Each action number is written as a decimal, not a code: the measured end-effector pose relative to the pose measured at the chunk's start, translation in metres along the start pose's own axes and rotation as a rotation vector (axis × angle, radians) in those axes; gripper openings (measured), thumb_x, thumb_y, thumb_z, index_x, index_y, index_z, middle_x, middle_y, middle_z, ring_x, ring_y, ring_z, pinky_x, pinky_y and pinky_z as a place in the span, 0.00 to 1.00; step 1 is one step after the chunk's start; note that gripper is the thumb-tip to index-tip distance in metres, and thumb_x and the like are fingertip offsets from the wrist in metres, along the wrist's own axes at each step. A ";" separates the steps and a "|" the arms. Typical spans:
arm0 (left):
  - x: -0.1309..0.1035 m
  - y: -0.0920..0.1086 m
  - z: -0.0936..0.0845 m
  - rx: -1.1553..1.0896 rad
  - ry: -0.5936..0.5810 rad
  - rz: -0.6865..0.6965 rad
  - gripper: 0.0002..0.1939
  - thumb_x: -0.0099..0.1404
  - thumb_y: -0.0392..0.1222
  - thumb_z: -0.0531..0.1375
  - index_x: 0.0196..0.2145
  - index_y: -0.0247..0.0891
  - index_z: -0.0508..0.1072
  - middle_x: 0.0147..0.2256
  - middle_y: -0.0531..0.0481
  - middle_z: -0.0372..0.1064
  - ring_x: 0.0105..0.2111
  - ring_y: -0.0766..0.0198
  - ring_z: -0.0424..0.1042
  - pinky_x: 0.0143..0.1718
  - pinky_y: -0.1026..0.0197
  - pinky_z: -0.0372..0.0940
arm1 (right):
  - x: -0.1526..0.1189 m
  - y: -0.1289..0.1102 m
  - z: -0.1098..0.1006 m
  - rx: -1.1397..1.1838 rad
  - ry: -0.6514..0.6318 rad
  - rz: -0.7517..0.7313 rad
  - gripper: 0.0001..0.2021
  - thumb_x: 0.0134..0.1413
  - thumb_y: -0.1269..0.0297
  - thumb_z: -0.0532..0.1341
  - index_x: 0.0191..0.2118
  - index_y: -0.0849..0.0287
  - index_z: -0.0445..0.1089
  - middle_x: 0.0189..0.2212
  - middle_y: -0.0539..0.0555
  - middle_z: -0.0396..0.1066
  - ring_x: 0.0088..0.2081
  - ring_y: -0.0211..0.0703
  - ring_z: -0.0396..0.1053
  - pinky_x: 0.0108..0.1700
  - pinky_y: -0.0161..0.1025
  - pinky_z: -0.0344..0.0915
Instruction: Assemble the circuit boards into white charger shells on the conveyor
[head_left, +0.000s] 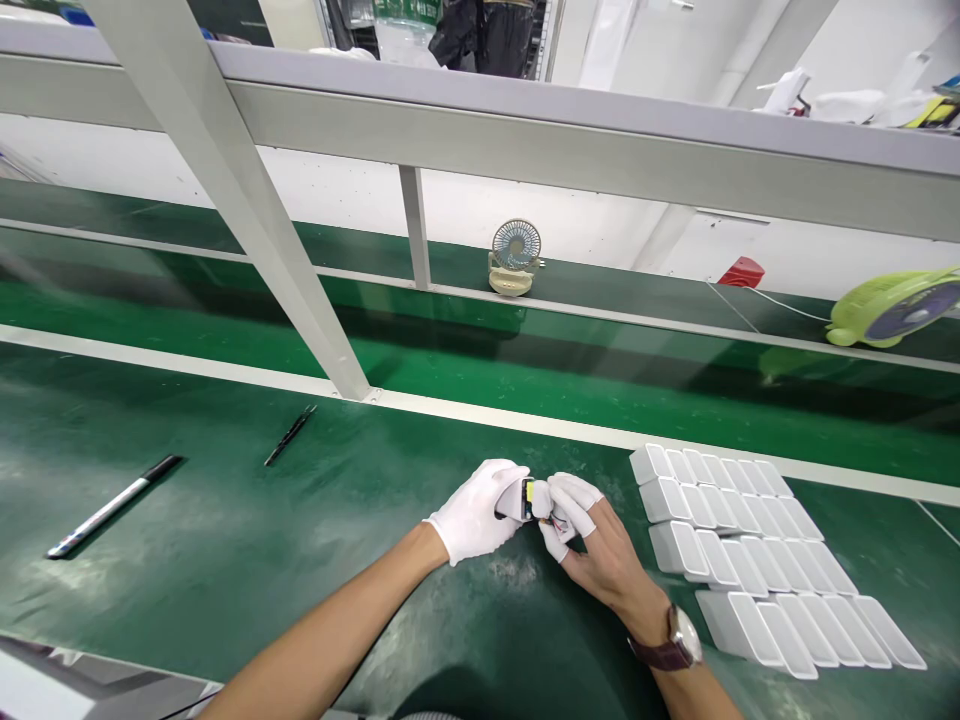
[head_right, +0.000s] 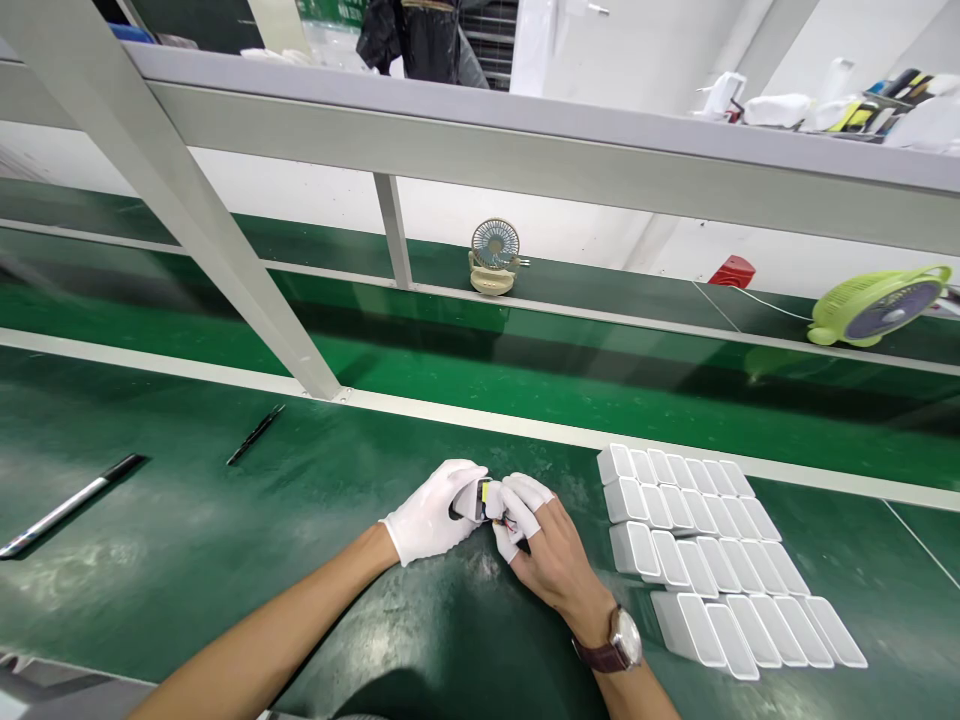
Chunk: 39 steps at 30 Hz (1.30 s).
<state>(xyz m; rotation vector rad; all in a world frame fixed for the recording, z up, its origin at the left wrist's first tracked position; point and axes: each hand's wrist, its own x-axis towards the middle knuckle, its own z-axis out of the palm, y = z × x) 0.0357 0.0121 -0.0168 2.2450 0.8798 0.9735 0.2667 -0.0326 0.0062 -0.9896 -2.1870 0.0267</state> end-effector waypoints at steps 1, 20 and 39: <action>0.000 0.000 0.000 -0.002 0.002 0.000 0.37 0.57 0.31 0.62 0.62 0.44 0.56 0.54 0.39 0.60 0.56 0.51 0.64 0.55 0.44 0.67 | 0.000 0.000 0.000 -0.002 0.000 0.000 0.33 0.58 0.75 0.62 0.68 0.58 0.53 0.56 0.64 0.67 0.62 0.61 0.61 0.56 0.60 0.70; 0.001 0.000 0.000 -0.005 -0.015 -0.072 0.34 0.54 0.30 0.65 0.57 0.44 0.62 0.53 0.42 0.63 0.54 0.52 0.67 0.55 0.47 0.68 | -0.001 0.002 0.000 0.019 -0.012 -0.009 0.33 0.60 0.71 0.63 0.68 0.58 0.53 0.57 0.64 0.67 0.61 0.60 0.63 0.56 0.60 0.70; 0.001 -0.003 0.003 0.006 -0.031 -0.057 0.35 0.55 0.30 0.65 0.58 0.42 0.60 0.54 0.41 0.63 0.55 0.52 0.66 0.57 0.47 0.67 | 0.000 -0.001 0.001 0.025 -0.008 -0.013 0.34 0.59 0.73 0.63 0.68 0.57 0.52 0.57 0.63 0.66 0.61 0.58 0.63 0.58 0.60 0.68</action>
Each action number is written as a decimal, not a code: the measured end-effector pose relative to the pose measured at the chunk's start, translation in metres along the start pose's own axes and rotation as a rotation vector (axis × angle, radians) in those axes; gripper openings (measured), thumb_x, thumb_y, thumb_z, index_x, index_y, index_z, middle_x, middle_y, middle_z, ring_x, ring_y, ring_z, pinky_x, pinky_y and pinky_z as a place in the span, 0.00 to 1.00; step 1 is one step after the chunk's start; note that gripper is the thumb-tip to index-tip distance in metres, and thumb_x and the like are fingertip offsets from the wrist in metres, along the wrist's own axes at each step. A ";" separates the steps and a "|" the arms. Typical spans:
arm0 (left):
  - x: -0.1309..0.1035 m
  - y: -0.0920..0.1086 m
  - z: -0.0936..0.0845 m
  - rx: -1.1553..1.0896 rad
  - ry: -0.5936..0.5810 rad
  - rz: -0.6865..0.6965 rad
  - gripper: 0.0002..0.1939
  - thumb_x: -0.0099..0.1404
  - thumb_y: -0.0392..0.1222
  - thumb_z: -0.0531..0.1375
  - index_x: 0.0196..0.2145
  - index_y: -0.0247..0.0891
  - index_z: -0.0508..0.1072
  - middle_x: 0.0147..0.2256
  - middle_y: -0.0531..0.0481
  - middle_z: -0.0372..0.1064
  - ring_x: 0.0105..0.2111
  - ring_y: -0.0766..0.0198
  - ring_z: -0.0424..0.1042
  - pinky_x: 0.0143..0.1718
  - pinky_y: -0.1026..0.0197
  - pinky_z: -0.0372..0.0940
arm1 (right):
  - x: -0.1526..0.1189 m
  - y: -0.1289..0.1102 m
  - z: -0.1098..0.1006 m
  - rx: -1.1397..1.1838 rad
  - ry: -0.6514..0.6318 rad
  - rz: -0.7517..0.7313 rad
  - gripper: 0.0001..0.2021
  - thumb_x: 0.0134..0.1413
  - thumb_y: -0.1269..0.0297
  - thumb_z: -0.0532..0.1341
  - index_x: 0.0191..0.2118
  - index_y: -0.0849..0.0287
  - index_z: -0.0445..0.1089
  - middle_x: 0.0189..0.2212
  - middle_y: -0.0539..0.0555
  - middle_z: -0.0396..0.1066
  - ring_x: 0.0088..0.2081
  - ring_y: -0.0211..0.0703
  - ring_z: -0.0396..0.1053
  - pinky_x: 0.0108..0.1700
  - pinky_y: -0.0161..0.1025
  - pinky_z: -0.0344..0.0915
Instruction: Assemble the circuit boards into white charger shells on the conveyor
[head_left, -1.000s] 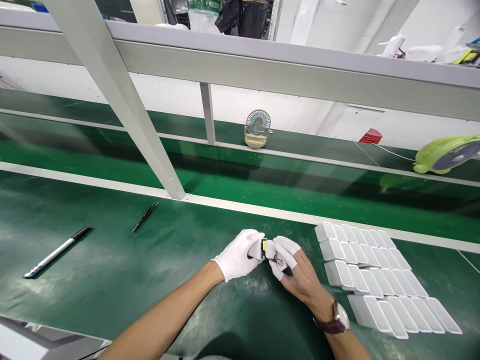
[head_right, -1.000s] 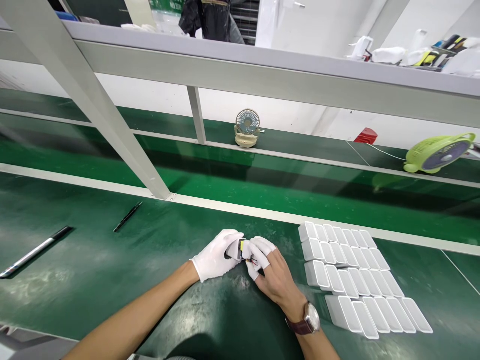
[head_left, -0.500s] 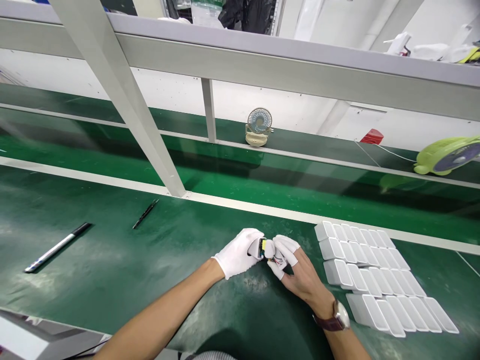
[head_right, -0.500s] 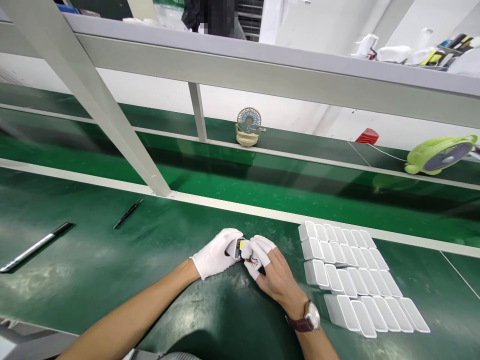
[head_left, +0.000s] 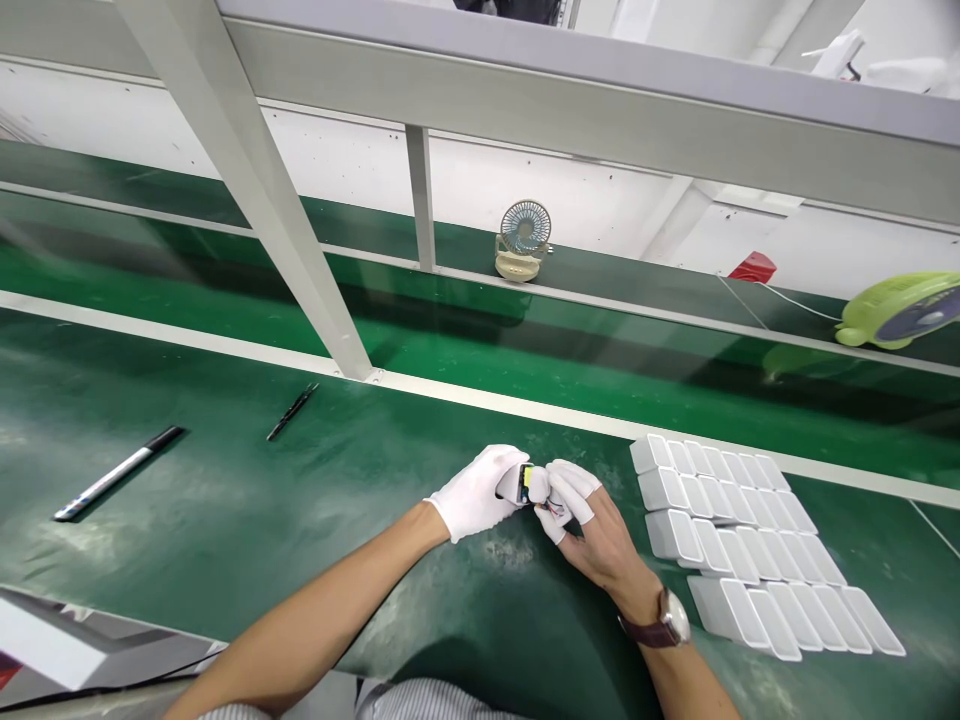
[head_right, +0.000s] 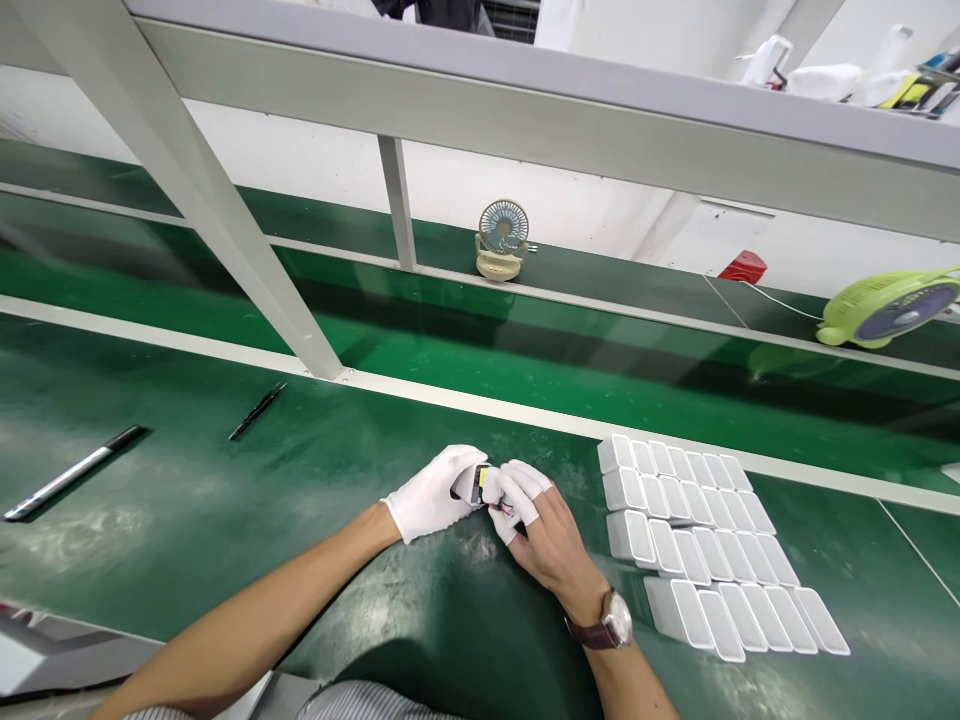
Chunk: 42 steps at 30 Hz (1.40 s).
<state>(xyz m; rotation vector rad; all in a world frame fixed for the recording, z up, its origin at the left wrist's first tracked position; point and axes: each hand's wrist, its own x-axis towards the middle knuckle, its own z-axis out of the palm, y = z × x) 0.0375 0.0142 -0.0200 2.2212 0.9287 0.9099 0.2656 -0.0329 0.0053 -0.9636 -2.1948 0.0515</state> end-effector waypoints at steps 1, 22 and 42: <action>0.000 0.000 0.000 0.003 -0.002 -0.005 0.34 0.55 0.31 0.65 0.58 0.42 0.60 0.54 0.41 0.63 0.55 0.52 0.66 0.56 0.46 0.67 | 0.000 0.000 0.000 0.001 0.007 -0.001 0.34 0.59 0.73 0.63 0.68 0.58 0.52 0.57 0.63 0.66 0.60 0.58 0.63 0.58 0.59 0.68; 0.004 0.008 -0.001 -0.016 -0.030 -0.010 0.35 0.53 0.27 0.62 0.58 0.42 0.61 0.51 0.42 0.66 0.54 0.51 0.68 0.55 0.48 0.67 | -0.003 -0.001 0.011 -0.019 -0.057 0.007 0.34 0.61 0.72 0.62 0.69 0.59 0.49 0.58 0.64 0.65 0.63 0.60 0.59 0.59 0.60 0.66; 0.008 0.012 -0.017 0.195 0.167 0.209 0.31 0.63 0.32 0.62 0.61 0.45 0.62 0.56 0.40 0.66 0.54 0.52 0.68 0.54 0.44 0.67 | 0.000 -0.004 0.017 0.166 0.006 0.186 0.27 0.64 0.76 0.56 0.66 0.52 0.56 0.62 0.61 0.59 0.63 0.53 0.59 0.61 0.56 0.64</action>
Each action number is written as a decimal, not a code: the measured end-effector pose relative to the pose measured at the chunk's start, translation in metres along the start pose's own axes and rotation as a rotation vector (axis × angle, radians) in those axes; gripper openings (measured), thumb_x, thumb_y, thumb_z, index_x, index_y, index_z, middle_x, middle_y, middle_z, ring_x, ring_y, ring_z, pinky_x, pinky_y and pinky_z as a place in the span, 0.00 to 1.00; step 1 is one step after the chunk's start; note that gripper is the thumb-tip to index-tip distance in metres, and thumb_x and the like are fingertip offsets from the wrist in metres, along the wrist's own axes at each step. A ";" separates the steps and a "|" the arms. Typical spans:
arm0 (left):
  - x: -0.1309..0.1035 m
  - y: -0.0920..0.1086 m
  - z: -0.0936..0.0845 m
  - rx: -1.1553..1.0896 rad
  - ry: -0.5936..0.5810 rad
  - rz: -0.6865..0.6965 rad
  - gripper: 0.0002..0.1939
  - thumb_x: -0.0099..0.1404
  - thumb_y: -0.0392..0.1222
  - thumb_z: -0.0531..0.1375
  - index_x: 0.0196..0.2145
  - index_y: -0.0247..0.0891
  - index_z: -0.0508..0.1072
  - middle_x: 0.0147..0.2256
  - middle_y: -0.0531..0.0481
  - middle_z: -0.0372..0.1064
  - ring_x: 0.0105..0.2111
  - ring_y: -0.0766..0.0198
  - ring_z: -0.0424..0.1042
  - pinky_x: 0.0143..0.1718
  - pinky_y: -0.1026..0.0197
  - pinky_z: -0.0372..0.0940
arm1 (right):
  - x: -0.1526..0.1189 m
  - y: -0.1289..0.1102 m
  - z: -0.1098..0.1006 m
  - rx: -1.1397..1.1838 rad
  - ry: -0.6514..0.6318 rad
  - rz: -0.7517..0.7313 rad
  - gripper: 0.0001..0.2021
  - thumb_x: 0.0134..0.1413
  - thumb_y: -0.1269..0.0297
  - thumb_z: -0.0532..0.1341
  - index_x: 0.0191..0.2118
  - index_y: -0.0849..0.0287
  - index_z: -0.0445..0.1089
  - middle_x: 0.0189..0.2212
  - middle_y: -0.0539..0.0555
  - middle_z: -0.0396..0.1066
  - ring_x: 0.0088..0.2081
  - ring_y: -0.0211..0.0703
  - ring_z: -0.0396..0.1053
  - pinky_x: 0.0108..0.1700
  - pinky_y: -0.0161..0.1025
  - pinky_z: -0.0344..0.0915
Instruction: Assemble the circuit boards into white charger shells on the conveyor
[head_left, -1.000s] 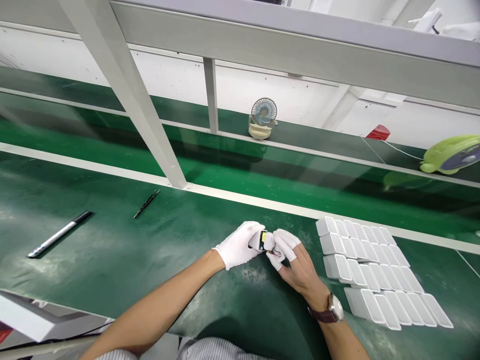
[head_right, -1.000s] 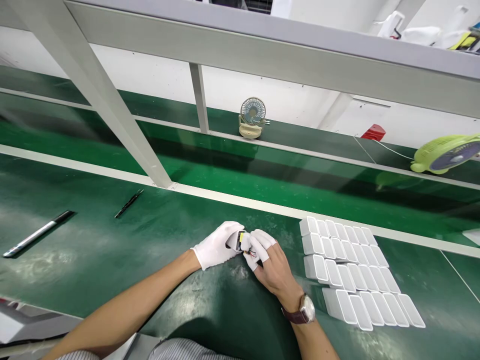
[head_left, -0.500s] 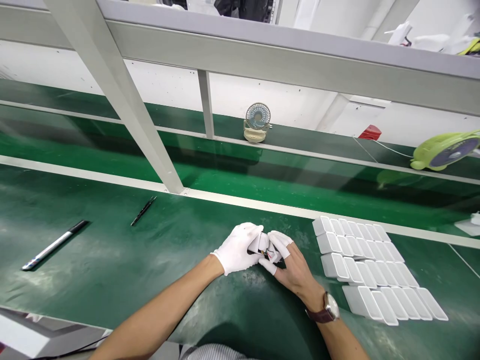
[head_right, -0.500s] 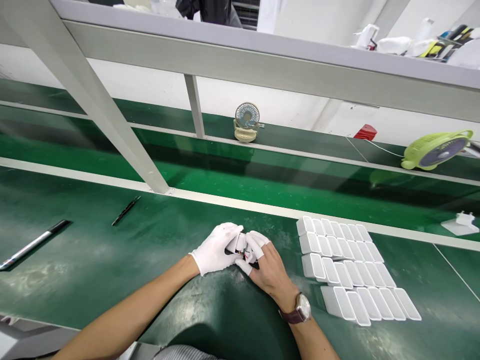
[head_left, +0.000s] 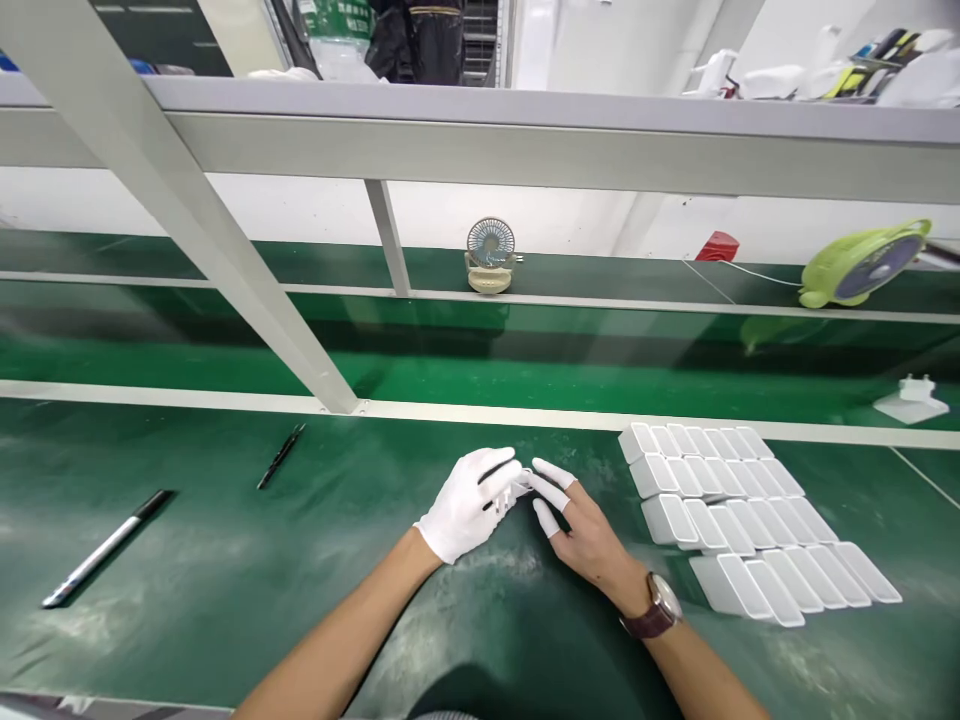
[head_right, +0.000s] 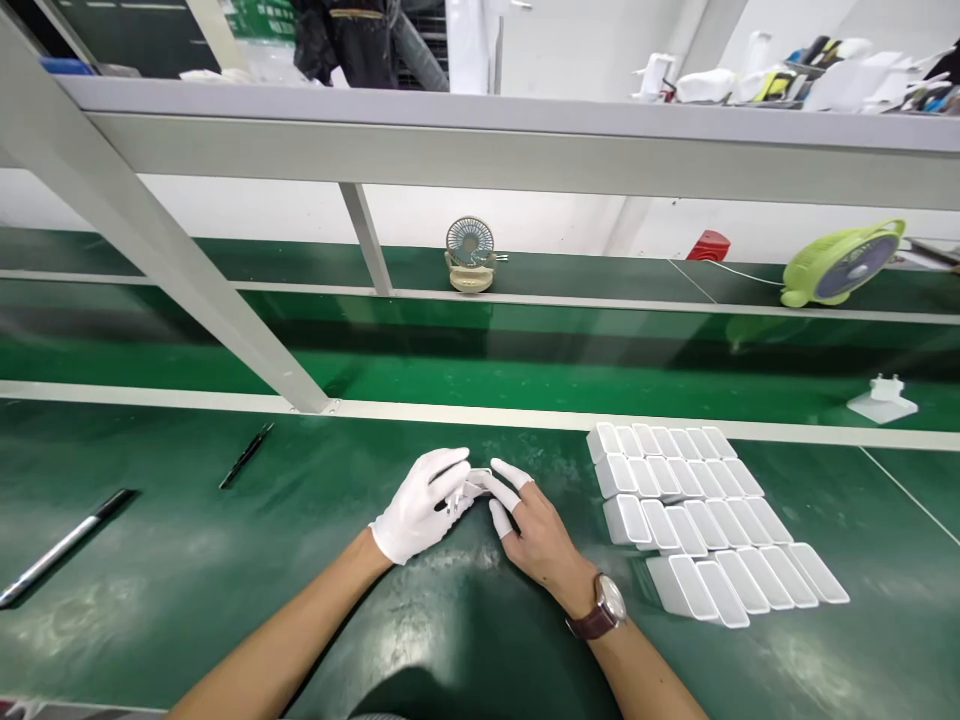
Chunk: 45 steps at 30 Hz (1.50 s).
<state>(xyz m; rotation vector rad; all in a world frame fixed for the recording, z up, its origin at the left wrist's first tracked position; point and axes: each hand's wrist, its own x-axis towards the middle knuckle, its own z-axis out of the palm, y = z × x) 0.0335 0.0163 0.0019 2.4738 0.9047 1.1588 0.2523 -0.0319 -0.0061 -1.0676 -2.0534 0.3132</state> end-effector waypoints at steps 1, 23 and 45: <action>0.004 0.002 -0.003 0.016 -0.019 0.070 0.28 0.63 0.31 0.62 0.59 0.46 0.65 0.54 0.42 0.68 0.53 0.53 0.69 0.54 0.44 0.67 | -0.001 0.001 0.001 -0.006 -0.022 -0.008 0.27 0.64 0.75 0.55 0.67 0.52 0.55 0.64 0.61 0.57 0.64 0.53 0.58 0.62 0.56 0.64; 0.004 -0.001 -0.008 -0.721 -0.055 -0.745 0.29 0.59 0.55 0.66 0.52 0.34 0.72 0.43 0.43 0.77 0.33 0.61 0.75 0.39 0.57 0.71 | 0.001 0.004 0.003 -0.097 -0.038 -0.039 0.22 0.65 0.71 0.57 0.62 0.50 0.62 0.52 0.62 0.65 0.53 0.53 0.68 0.51 0.52 0.73; 0.005 -0.003 -0.004 -0.711 -0.085 -0.774 0.32 0.58 0.50 0.67 0.57 0.38 0.66 0.47 0.44 0.73 0.43 0.58 0.75 0.47 0.54 0.71 | 0.003 0.007 0.010 -0.091 -0.076 -0.089 0.22 0.66 0.71 0.55 0.64 0.54 0.60 0.61 0.65 0.59 0.61 0.54 0.64 0.57 0.51 0.70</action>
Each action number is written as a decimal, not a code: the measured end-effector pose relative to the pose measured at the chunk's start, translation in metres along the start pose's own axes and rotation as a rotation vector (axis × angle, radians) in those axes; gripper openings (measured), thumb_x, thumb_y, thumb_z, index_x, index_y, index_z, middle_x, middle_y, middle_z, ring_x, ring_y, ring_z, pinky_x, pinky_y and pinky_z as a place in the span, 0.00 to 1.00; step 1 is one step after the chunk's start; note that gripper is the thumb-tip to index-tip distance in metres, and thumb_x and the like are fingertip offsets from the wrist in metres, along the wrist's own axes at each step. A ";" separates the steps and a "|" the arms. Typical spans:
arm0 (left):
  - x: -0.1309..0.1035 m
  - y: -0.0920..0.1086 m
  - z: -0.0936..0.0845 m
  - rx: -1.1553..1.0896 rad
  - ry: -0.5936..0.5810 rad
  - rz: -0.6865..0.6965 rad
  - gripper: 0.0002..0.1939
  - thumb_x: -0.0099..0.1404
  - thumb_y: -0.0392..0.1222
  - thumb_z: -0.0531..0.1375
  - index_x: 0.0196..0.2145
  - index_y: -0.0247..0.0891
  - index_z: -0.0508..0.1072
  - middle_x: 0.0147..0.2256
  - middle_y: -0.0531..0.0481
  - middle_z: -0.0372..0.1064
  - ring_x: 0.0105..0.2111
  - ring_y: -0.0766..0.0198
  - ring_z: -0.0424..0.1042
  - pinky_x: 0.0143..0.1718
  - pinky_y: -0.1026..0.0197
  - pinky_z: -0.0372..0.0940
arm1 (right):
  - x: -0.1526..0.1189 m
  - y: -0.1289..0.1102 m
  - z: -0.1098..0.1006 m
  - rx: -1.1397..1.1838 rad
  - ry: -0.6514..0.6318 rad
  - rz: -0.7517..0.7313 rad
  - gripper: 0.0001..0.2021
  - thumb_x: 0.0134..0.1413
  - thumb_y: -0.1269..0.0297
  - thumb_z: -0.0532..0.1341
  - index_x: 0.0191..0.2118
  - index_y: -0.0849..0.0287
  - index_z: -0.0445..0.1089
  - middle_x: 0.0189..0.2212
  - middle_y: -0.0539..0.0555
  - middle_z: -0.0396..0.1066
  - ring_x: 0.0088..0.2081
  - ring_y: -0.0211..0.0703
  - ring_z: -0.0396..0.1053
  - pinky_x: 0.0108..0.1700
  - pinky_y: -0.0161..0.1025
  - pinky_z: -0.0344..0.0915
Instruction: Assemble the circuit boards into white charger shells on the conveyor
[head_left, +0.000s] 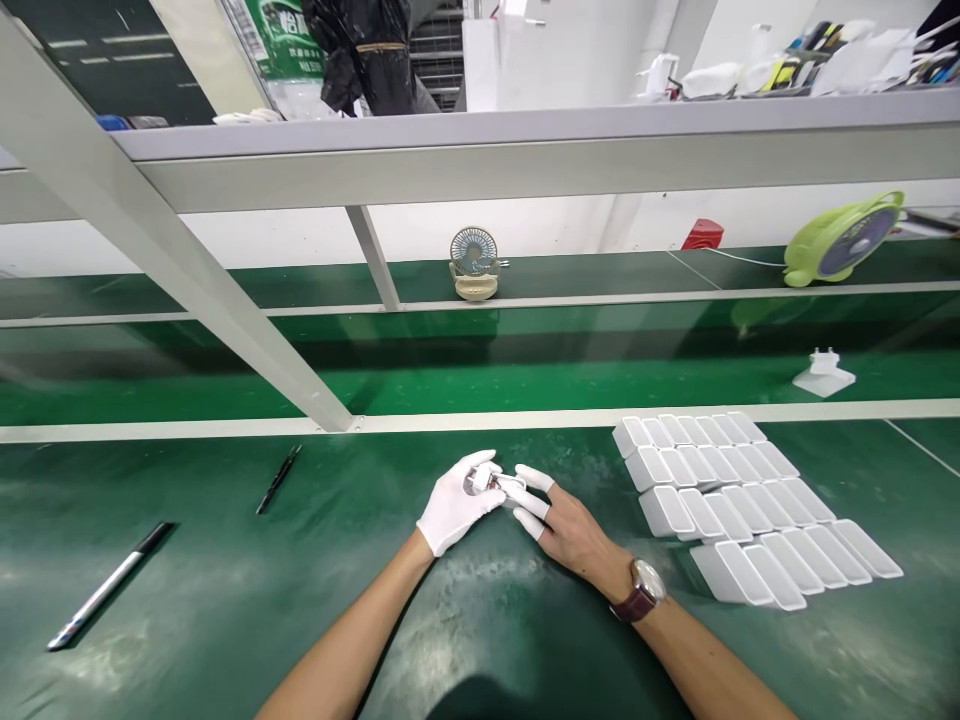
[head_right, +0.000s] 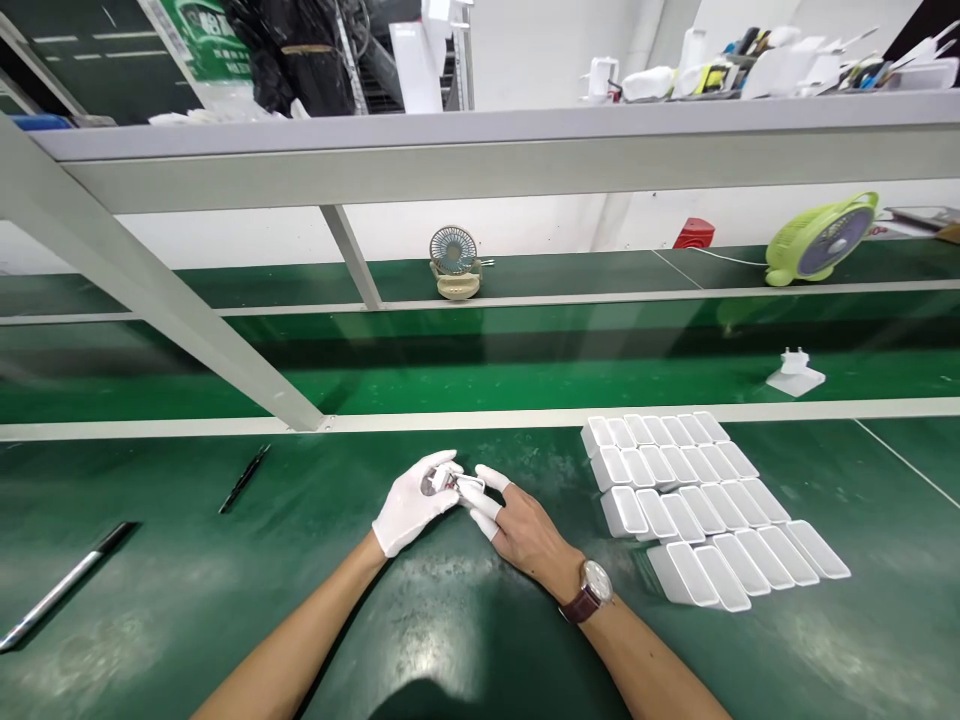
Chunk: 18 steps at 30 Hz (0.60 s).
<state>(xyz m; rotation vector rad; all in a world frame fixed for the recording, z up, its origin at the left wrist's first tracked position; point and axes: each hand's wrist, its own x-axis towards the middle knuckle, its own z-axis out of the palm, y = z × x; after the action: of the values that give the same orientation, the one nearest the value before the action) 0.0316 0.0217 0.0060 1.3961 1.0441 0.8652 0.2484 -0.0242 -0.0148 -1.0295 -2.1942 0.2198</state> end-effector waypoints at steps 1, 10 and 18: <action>0.000 -0.001 -0.001 -0.018 -0.010 0.015 0.34 0.58 0.52 0.67 0.58 0.38 0.65 0.48 0.43 0.73 0.42 0.59 0.75 0.45 0.55 0.71 | 0.000 0.000 0.002 0.001 -0.004 -0.005 0.22 0.66 0.71 0.55 0.64 0.54 0.60 0.62 0.65 0.58 0.61 0.53 0.64 0.57 0.51 0.70; -0.004 -0.001 -0.007 0.018 0.129 0.183 0.36 0.66 0.66 0.53 0.60 0.36 0.64 0.50 0.39 0.69 0.40 0.59 0.71 0.45 0.54 0.68 | 0.008 0.000 0.005 0.061 0.070 -0.042 0.19 0.65 0.72 0.56 0.60 0.53 0.64 0.54 0.62 0.66 0.53 0.49 0.71 0.52 0.48 0.74; -0.008 -0.008 -0.010 0.034 0.187 0.299 0.32 0.69 0.63 0.51 0.62 0.40 0.62 0.53 0.40 0.66 0.47 0.56 0.69 0.48 0.53 0.66 | 0.020 -0.013 -0.013 0.149 0.189 -0.038 0.24 0.63 0.74 0.58 0.62 0.48 0.62 0.54 0.59 0.67 0.52 0.48 0.72 0.52 0.45 0.74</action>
<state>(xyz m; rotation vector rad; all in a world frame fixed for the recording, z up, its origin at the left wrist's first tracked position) 0.0190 0.0173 -0.0003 1.5469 1.0068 1.2202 0.2394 -0.0199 0.0107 -0.8879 -1.9936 0.2545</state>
